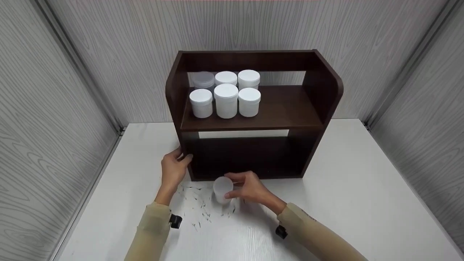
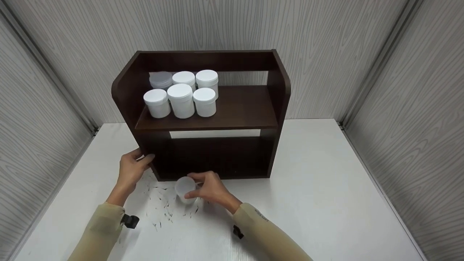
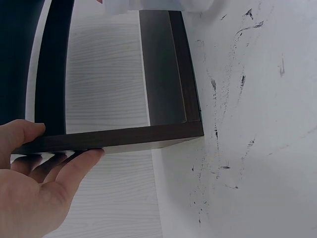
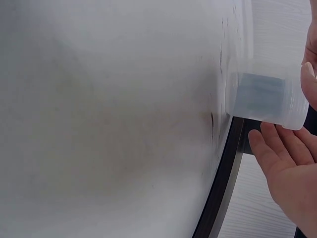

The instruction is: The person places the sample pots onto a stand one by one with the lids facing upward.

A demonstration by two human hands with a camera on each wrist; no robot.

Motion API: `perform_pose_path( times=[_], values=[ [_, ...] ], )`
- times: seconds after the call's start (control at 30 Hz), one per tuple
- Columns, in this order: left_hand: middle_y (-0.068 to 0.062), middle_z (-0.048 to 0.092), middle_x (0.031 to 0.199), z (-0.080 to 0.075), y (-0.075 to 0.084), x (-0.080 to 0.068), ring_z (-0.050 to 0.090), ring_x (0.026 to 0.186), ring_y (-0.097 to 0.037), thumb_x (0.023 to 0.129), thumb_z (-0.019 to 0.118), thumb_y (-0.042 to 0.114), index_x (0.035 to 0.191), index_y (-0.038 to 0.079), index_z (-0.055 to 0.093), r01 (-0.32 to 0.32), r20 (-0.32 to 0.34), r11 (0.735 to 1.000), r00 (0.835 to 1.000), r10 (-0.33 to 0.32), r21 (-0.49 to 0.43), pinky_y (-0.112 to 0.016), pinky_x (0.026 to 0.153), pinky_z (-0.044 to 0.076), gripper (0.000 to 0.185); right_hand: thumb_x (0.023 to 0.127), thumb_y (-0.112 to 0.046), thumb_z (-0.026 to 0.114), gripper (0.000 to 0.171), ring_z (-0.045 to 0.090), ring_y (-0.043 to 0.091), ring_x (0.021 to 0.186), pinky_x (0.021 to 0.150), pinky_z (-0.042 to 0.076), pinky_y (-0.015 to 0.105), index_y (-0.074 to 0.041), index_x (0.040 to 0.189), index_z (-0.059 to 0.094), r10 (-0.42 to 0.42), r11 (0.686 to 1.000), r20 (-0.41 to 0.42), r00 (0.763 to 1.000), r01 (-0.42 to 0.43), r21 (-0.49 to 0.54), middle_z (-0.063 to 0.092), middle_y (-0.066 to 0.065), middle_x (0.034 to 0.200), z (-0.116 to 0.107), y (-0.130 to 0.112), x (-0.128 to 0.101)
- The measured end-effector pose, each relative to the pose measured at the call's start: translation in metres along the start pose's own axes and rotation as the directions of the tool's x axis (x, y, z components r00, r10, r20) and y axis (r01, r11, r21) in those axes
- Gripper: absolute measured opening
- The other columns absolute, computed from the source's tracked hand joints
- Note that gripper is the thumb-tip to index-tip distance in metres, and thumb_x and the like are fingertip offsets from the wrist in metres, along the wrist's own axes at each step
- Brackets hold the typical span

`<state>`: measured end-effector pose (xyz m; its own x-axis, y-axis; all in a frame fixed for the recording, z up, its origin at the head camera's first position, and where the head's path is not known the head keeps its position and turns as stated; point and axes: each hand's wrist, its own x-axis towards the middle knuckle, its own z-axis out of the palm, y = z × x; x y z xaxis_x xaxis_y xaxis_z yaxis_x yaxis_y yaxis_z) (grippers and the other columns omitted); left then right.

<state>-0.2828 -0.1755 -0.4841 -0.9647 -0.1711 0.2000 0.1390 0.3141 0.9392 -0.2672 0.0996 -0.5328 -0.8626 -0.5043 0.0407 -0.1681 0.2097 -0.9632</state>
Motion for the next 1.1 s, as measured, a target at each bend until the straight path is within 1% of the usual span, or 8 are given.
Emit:
perform_pose_path(
  times=[0.13,0.37,0.53,0.67,0.8,0.93,1.1],
  values=[
    [-0.028,0.057,0.146,0.000,0.001,0.000,0.060,0.130,-0.041,0.101,0.068,0.012,0.145,-0.013,0.053,-0.001,0.002,1.000,1.000,0.001,0.001,-0.044,0.104,0.055,0.052,0.078,-0.006,0.094,0.070,0.070,0.037,0.116,0.090,0.062,0.035,0.004,0.140,0.064,0.001,1.000,-0.009,1.000,-0.001,-0.012,0.066,0.020,0.137,-0.003,0.001,-0.006],
    [-0.027,0.059,0.144,0.000,0.001,0.001,0.062,0.128,-0.041,0.100,0.069,0.009,0.143,-0.011,0.056,-0.001,-0.016,1.000,1.000,0.001,-0.007,-0.044,0.102,0.057,0.049,0.078,-0.003,0.094,0.071,0.068,0.038,0.119,0.095,0.061,0.041,0.005,0.141,0.063,-0.006,1.000,0.002,1.000,0.006,0.018,0.064,0.021,0.140,-0.005,0.001,-0.010],
    [-0.027,0.060,0.143,0.000,0.000,0.000,0.063,0.127,-0.040,0.100,0.069,0.011,0.142,-0.010,0.058,0.004,-0.009,1.000,1.000,-0.004,0.010,-0.043,0.101,0.057,0.049,0.079,-0.004,0.094,0.070,0.070,0.037,0.116,0.095,0.061,0.043,0.005,0.141,0.064,-0.017,1.000,-0.003,1.000,0.017,-0.003,0.066,0.020,0.138,-0.004,0.003,-0.011],
    [-0.028,0.058,0.145,0.001,-0.001,0.000,0.062,0.128,-0.040,0.100,0.069,0.012,0.144,-0.010,0.056,0.019,0.001,1.000,1.000,-0.019,0.009,-0.043,0.102,0.057,0.051,0.079,-0.007,0.094,0.068,0.066,0.036,0.124,0.102,0.057,0.042,0.003,0.139,0.065,-0.036,0.999,-0.005,0.999,0.036,-0.035,0.065,0.020,0.139,-0.005,0.005,-0.013],
    [-0.028,0.057,0.146,0.001,-0.001,-0.001,0.061,0.129,-0.042,0.101,0.068,0.012,0.145,-0.011,0.055,0.016,0.001,1.000,1.000,-0.016,0.004,-0.044,0.103,0.056,0.051,0.081,-0.013,0.094,0.067,0.059,0.035,0.135,0.110,0.051,0.038,0.000,0.141,0.065,-0.037,0.998,0.003,0.999,0.037,-0.052,0.063,0.017,0.144,-0.008,0.006,-0.019],
    [-0.030,0.057,0.145,0.001,-0.001,-0.001,0.060,0.131,-0.043,0.101,0.068,0.013,0.145,-0.013,0.053,-0.003,0.002,1.000,1.000,0.003,0.022,-0.045,0.103,0.056,0.053,0.082,-0.014,0.093,0.068,0.056,0.035,0.138,0.112,0.049,0.037,-0.001,0.142,0.064,-0.025,0.999,0.010,1.000,0.026,-0.033,0.062,0.015,0.146,-0.011,0.004,-0.026],
    [-0.030,0.057,0.145,0.001,0.000,0.000,0.061,0.130,-0.042,0.101,0.067,0.010,0.145,-0.014,0.052,-0.004,-0.005,1.000,1.000,0.004,0.021,-0.044,0.103,0.056,0.053,0.081,-0.015,0.094,0.066,0.057,0.034,0.136,0.112,0.049,0.038,-0.003,0.140,0.067,-0.013,1.000,-0.016,1.000,0.013,-0.016,0.064,0.014,0.144,-0.016,-0.001,-0.033]
  ],
)
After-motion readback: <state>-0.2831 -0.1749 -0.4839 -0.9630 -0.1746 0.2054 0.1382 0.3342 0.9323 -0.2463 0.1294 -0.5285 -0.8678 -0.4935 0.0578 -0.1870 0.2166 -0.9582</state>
